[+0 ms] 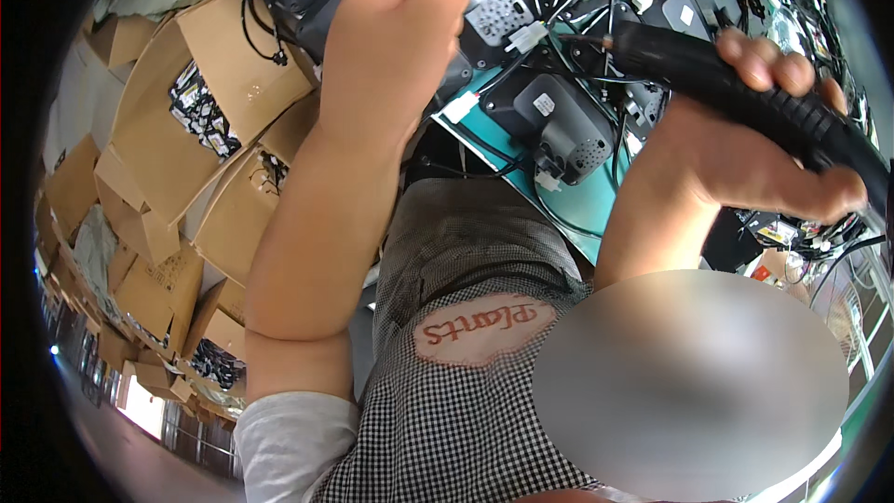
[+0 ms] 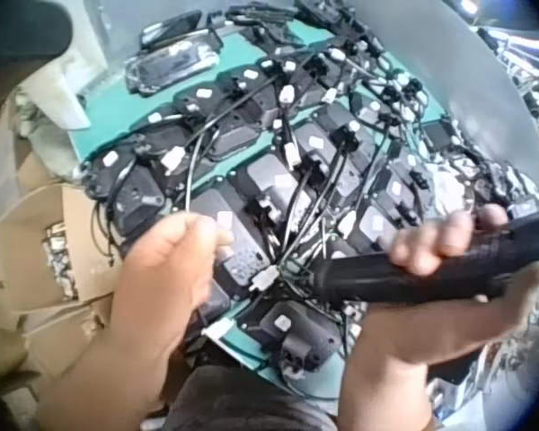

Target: The person fastens screws onto black plastic electronic components using an electric screwdriver.

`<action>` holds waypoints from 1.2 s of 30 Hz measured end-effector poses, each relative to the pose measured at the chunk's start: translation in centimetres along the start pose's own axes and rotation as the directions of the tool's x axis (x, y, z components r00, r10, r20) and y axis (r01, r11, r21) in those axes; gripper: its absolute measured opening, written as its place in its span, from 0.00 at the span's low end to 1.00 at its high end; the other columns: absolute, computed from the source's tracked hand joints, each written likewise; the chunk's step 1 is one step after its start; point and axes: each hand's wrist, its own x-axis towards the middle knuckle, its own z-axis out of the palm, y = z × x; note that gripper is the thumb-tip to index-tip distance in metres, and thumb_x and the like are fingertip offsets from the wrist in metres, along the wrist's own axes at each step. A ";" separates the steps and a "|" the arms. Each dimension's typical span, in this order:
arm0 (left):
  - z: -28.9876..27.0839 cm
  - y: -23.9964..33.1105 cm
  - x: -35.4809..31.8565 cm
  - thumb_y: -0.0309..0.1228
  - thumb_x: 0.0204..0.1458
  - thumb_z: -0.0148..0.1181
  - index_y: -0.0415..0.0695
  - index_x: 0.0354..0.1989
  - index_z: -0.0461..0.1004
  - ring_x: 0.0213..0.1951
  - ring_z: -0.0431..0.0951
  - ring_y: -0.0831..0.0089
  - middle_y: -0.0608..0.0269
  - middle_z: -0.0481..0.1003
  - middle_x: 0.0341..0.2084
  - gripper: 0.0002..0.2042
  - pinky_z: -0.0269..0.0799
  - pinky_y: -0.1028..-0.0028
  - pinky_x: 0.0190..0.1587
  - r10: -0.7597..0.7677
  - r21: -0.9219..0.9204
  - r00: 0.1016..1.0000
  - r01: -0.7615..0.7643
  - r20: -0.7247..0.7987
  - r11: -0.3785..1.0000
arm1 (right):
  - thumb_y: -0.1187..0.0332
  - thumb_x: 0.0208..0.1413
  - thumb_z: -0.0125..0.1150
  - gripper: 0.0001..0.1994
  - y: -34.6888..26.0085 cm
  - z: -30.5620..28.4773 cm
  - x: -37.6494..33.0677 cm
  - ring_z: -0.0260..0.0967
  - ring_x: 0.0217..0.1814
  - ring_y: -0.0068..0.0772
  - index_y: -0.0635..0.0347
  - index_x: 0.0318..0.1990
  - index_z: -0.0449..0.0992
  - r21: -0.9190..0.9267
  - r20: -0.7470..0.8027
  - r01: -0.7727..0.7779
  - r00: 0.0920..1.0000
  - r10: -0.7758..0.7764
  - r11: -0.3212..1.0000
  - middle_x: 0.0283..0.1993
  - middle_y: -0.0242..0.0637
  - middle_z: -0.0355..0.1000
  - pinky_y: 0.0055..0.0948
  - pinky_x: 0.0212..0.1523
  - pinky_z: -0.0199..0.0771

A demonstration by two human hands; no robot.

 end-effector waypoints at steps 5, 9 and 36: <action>1.1 -0.9 -4.1 0.52 0.58 0.26 0.33 0.56 0.56 0.50 0.66 0.60 0.49 0.65 0.50 0.32 0.60 0.68 0.52 0.117 -0.483 0.952 0.037 0.284 0.875 | 0.30 0.42 0.44 0.36 -0.9 -0.1 0.6 0.67 0.28 0.36 0.53 0.44 0.69 0.331 0.397 -0.142 0.918 -0.001 0.933 0.33 0.39 0.70 0.38 0.30 0.68; 1.1 -1.7 -5.8 0.55 0.57 0.20 0.35 0.59 0.53 0.55 0.61 0.60 0.45 0.60 0.55 0.35 0.54 0.68 0.56 0.124 -0.510 0.944 0.052 0.304 0.859 | 0.30 0.42 0.42 0.37 0.0 0.8 -0.1 0.66 0.28 0.35 0.54 0.44 0.70 0.323 0.457 -0.168 0.889 0.002 0.931 0.34 0.38 0.69 0.38 0.30 0.67; -0.5 -4.9 -7.4 0.33 0.54 0.51 0.38 0.32 0.71 0.18 0.63 0.82 0.67 0.71 0.20 0.10 0.59 0.84 0.20 -0.021 -0.142 0.989 0.041 0.143 0.989 | 0.40 0.36 0.56 0.27 0.8 2.5 -2.5 0.63 0.23 0.26 0.56 0.32 0.70 0.206 0.171 -0.344 0.934 0.313 0.916 0.25 0.30 0.65 0.28 0.26 0.63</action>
